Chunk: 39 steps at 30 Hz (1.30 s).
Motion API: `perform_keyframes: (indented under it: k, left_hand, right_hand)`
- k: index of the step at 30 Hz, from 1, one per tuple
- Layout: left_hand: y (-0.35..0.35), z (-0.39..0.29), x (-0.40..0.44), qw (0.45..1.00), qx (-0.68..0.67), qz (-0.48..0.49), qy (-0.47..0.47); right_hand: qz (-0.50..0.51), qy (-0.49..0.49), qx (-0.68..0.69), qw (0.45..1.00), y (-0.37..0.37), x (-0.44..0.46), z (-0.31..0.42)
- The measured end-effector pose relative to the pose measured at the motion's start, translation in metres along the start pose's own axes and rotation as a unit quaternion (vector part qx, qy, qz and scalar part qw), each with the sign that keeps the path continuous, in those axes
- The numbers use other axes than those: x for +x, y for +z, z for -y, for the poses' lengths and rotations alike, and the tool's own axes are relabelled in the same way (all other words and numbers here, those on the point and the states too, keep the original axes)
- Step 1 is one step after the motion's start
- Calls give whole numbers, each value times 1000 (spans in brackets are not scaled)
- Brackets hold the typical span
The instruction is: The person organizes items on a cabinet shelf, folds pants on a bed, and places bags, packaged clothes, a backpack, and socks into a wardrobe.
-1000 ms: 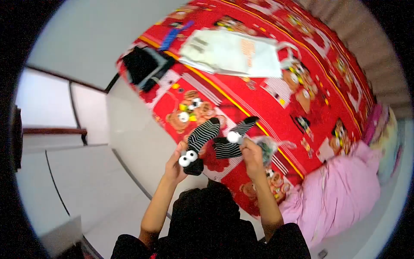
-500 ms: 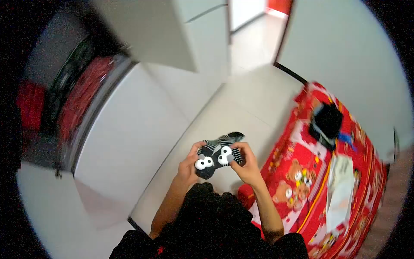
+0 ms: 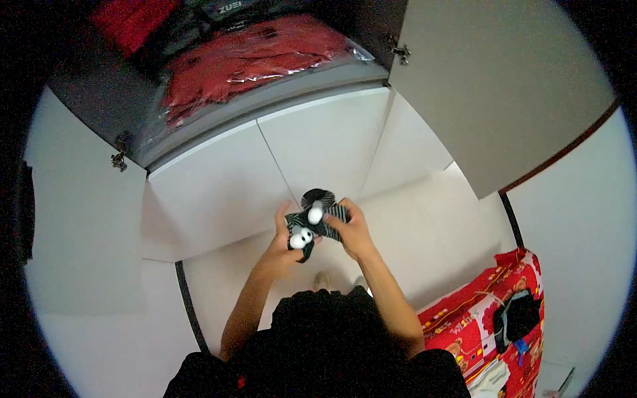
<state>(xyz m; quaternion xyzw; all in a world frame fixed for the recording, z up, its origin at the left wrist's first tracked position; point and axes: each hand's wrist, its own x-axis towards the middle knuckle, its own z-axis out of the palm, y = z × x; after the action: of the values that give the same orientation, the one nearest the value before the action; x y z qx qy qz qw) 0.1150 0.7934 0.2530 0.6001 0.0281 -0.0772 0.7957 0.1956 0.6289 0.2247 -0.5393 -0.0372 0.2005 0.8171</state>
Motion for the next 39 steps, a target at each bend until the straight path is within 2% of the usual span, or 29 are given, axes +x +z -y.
perform_keyframes:
  k: [2,4,7,8,10,11,12,14,15,16,18,19,20,21,22,23,25,26,27,28,29,30,32,33,34,35,36,37,39]
  left_hand:
    - [-7,-19,14,997,15,-62,-35]
    - [-19,-25,29,992,65,-112,0]
    - [-27,-46,47,991,57,-120,7]
    - [-31,-46,57,985,101,-141,23]
    - [-35,-52,77,974,149,-164,51]
    - [-33,-56,87,971,144,-184,46]
    - [-29,-58,97,968,140,-204,39]
    - [-24,-64,114,959,147,-229,77]
    - [-23,-67,121,945,205,-238,88]
    - [-20,-72,127,928,262,-248,97]
    - [-9,-79,138,918,268,-266,123]
    - [-6,-81,143,917,272,-264,124]
    - [-3,-83,146,916,277,-261,124]
    - [-4,-79,152,892,332,-267,150]
    - [-1,-82,153,892,333,-267,151]
    - [2,-84,155,888,338,-270,159]
    - [6,-89,157,883,343,-274,167]
    - [8,-89,158,850,384,-288,217]
    - [10,-89,158,813,421,-301,266]
    - [14,-90,158,813,421,-302,266]
    - [18,-89,157,809,433,-289,272]
    - [22,-87,157,805,446,-277,277]
    - [22,-83,157,785,476,-290,270]
    - [18,-80,158,757,498,-316,282]
    - [14,-79,158,727,519,-342,293]
    - [12,-81,153,778,482,-322,242]
    - [7,-78,153,778,481,-323,241]
    - [1,-75,156,785,474,-312,249]
    - [-5,-65,159,792,467,-301,254]
  right_hand:
    - [-26,-13,56,998,7,18,20]
    - [-15,-36,77,996,2,36,36]
    - [63,6,120,991,-3,52,67]
    - [71,3,121,990,-10,58,70]
    - [164,39,189,967,-21,72,72]
    - [148,46,206,966,-21,74,74]
    - [213,38,252,943,-27,78,76]
    - [129,1,244,961,-2,62,103]
    - [147,-14,231,962,9,54,119]
    - [213,-31,235,948,5,59,118]
    - [194,-157,-45,967,0,69,116]
    - [197,-246,-226,922,9,70,129]
    - [193,-309,-335,869,12,78,126]
    - [192,-281,-390,856,15,79,128]
    - [188,-251,-443,839,18,79,130]
    - [187,-253,-443,839,19,81,130]
    - [165,-263,-509,803,20,90,125]
    - [165,-263,-508,803,20,95,119]
    - [151,-265,-579,756,21,100,113]
    - [137,-265,-646,703,23,103,111]
    - [132,-191,-671,704,27,105,111]
    - [133,-191,-671,704,27,111,115]
    - [164,-65,-566,806,29,128,122]
    - [200,-102,-484,846,20,139,118]
    - [200,-103,-484,845,9,145,116]
    - [247,-13,-218,944,0,149,115]
    - [272,79,69,957,-7,153,112]
    - [252,117,175,945,-9,155,105]
    - [290,104,224,924,-8,155,89]
